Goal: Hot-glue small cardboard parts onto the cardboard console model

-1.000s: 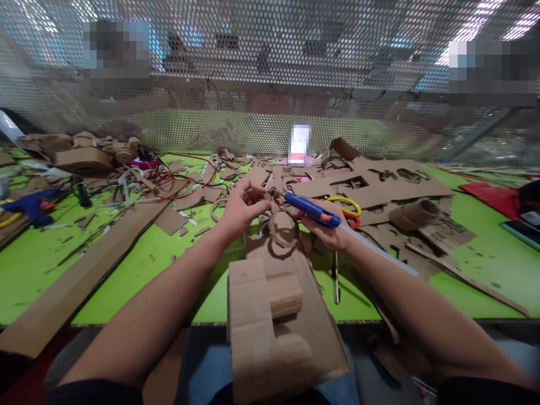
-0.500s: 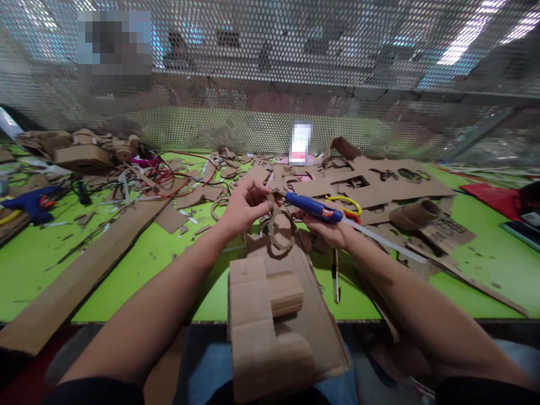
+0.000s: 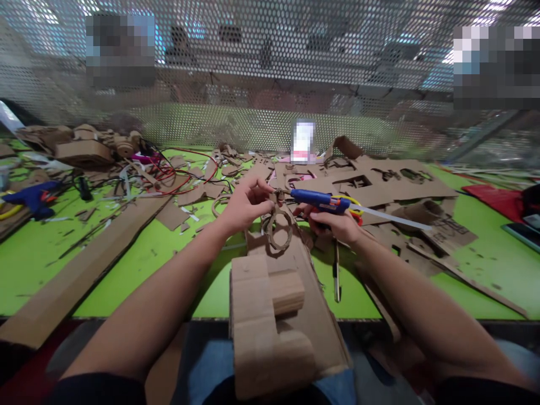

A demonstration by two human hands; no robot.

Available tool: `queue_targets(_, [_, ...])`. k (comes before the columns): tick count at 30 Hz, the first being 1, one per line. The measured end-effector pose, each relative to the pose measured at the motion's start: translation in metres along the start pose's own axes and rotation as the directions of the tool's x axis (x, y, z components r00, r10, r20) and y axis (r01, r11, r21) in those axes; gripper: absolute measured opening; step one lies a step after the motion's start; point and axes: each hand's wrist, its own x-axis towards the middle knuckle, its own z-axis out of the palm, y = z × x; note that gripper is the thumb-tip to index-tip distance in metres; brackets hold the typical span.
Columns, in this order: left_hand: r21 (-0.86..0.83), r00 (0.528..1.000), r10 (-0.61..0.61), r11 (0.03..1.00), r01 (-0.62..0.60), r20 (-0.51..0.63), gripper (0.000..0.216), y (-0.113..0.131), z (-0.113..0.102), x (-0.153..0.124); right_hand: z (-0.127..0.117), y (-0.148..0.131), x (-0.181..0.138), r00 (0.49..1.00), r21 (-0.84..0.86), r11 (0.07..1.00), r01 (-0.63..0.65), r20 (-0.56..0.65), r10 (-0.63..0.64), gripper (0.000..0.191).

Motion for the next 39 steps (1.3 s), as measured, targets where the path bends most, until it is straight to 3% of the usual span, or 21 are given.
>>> queue_targets(15, [-0.011,0.998,-0.030,0.999,0.031,0.060,0.032,0.004,0.000,-0.001,-0.011,0.011,0.002,0.998,0.033,0.999,-0.042,0.046,0.040,0.042])
queue_targets(39, [-0.034,0.994,-0.056,0.998,0.060,0.097,0.034,0.005,-0.003,-0.002,-0.005,-0.002,-0.002,0.997,-0.016,0.999,-0.035,0.064,0.036,0.037])
